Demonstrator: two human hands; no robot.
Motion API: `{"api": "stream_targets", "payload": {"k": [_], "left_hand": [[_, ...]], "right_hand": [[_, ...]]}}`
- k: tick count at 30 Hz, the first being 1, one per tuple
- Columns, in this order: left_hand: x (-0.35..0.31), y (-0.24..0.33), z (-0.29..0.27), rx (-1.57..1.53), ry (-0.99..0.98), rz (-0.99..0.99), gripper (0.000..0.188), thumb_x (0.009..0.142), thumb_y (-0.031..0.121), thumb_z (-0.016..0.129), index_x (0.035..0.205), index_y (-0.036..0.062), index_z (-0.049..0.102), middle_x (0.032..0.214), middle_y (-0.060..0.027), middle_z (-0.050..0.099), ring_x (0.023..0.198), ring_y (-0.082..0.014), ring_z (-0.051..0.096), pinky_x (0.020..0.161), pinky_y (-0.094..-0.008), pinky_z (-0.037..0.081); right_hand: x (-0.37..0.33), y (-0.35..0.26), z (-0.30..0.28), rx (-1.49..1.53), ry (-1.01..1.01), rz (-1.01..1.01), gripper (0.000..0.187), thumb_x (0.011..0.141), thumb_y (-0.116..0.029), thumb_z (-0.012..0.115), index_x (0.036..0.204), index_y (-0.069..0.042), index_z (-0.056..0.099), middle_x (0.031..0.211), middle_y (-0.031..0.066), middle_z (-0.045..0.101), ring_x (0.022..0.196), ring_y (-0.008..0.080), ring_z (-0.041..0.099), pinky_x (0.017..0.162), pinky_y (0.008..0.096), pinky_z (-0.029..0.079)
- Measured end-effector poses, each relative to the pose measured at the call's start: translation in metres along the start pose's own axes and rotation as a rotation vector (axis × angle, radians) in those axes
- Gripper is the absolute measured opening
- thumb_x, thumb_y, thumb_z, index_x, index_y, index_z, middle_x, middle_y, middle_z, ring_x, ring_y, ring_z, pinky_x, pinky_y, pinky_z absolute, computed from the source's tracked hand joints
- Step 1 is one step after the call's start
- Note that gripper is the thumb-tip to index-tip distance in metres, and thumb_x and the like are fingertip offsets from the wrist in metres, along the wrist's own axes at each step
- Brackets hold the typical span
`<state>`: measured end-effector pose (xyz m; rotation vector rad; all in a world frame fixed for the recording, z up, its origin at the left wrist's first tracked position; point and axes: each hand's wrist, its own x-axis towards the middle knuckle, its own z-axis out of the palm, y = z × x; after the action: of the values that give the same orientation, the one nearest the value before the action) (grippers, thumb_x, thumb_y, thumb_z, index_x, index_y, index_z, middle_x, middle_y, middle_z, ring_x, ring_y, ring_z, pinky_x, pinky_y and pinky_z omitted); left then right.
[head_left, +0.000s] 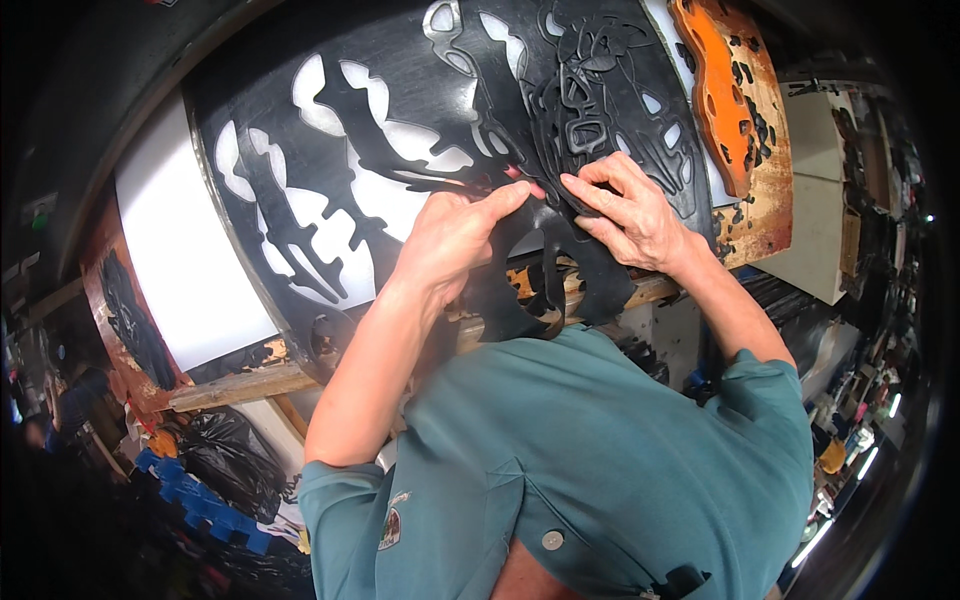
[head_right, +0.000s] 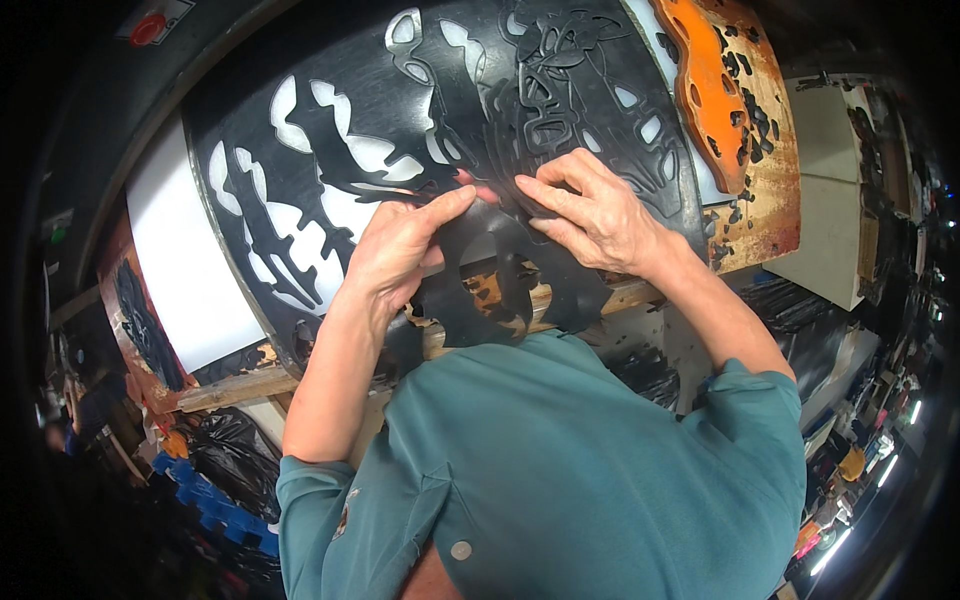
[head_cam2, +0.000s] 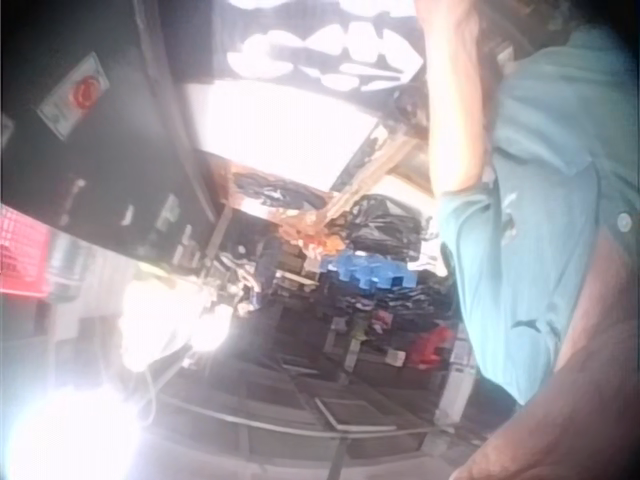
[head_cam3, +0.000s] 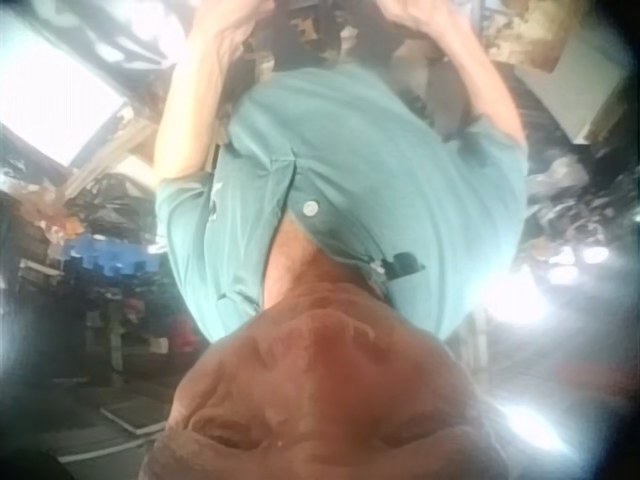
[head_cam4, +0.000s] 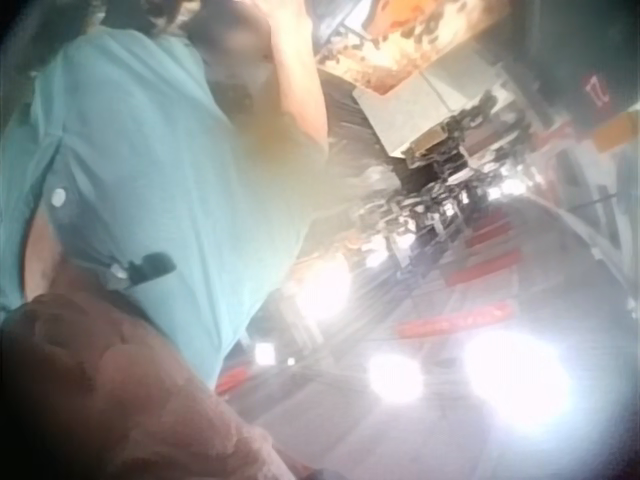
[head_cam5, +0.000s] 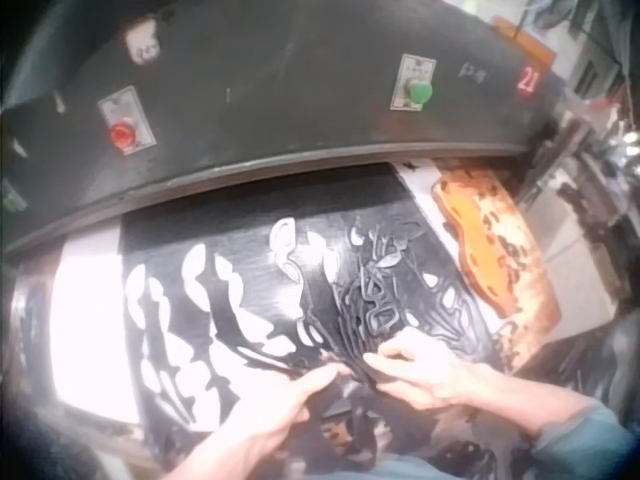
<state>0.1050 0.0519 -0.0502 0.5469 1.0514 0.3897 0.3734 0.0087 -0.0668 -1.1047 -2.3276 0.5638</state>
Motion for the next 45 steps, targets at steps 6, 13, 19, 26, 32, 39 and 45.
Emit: {"api": "stream_targets", "payload": {"k": [6, 13, 19, 26, 32, 39, 45], "left_hand": [[0.001, -0.003, -0.001, 0.016, -0.017, 0.101, 0.04, 0.1, 0.031, 0.076, 0.11, -0.0076, 0.078, 0.112, -0.0078, 0.078, 0.074, -0.0055, 0.064, 0.05, -0.0189, 0.043], [0.005, -0.006, -0.005, -0.018, -0.158, 0.136, 0.042, 0.105, 0.031, 0.068, 0.115, -0.008, 0.077, 0.117, -0.0091, 0.078, 0.087, -0.0091, 0.07, 0.058, -0.0192, 0.051], [0.017, -0.011, -0.001, 0.063, -0.221, 0.359, 0.044, 0.11, 0.033, 0.06, 0.117, -0.0069, 0.077, 0.121, -0.0116, 0.077, 0.111, -0.0162, 0.068, 0.094, -0.0294, 0.056], [0.002, -0.006, -0.006, 0.164, -0.06, 0.242, 0.041, 0.109, 0.033, 0.063, 0.115, -0.0057, 0.078, 0.112, -0.0112, 0.076, 0.105, -0.0153, 0.067, 0.1, -0.0309, 0.053], [-0.021, -0.005, -0.011, 0.304, 0.224, 0.298, 0.044, 0.101, 0.038, 0.075, 0.093, -0.0053, 0.072, 0.114, -0.014, 0.072, 0.125, -0.0144, 0.059, 0.106, -0.0344, 0.045], [0.0, -0.015, 0.002, -0.142, -0.129, 0.313, 0.037, 0.107, 0.015, 0.065, 0.134, -0.0046, 0.052, 0.118, -0.0183, 0.075, 0.115, -0.0211, 0.068, 0.107, -0.0362, 0.05], [0.015, -0.023, 0.003, -0.335, -0.16, 0.276, 0.03, 0.109, 0.017, 0.061, 0.131, -0.0028, 0.055, 0.114, -0.0213, 0.076, 0.112, -0.0271, 0.072, 0.104, -0.0391, 0.056]], "right_hand": [[0.003, -0.006, 0.001, -0.014, -0.025, 0.056, 0.063, 0.082, -0.015, 0.086, 0.14, 0.0, 0.065, 0.115, 0.017, 0.064, 0.102, 0.034, 0.063, 0.086, 0.0439, 0.055], [0.005, -0.012, 0.004, 0.026, 0.052, 0.11, 0.064, 0.081, -0.014, 0.084, 0.139, 0.002, 0.065, 0.114, 0.0181, 0.064, 0.102, 0.0339, 0.062, 0.087, 0.0415, 0.055], [0.002, -0.015, 0.001, 0.076, 0.043, 0.12, 0.058, 0.083, -0.013, 0.08, 0.138, 0.002, 0.066, 0.115, 0.0185, 0.064, 0.104, 0.0335, 0.062, 0.088, 0.0413, 0.054], [0.002, -0.014, 0.001, 0.22, 0.148, 0.254, 0.028, 0.095, -0.004, 0.071, 0.121, 0.005, 0.072, 0.109, 0.0152, 0.071, 0.096, 0.0276, 0.068, 0.085, 0.0363, 0.055], [0.01, -0.011, -0.003, 0.322, 0.134, 0.311, 0.019, 0.101, -0.002, 0.065, 0.118, 0.005, 0.071, 0.106, 0.0149, 0.072, 0.09, 0.0256, 0.071, 0.081, 0.0349, 0.057], [0.008, -0.017, 0.001, 0.154, 0.081, 0.144, 0.037, 0.089, -0.007, 0.079, 0.123, 0.004, 0.069, 0.11, 0.0183, 0.07, 0.101, 0.0351, 0.069, 0.087, 0.041, 0.057], [-0.001, -0.017, -0.007, 0.116, 0.009, 0.146, 0.06, 0.082, -0.018, 0.088, 0.133, 0.003, 0.065, 0.118, 0.0192, 0.067, 0.109, 0.0369, 0.066, 0.094, 0.0436, 0.056]]}}
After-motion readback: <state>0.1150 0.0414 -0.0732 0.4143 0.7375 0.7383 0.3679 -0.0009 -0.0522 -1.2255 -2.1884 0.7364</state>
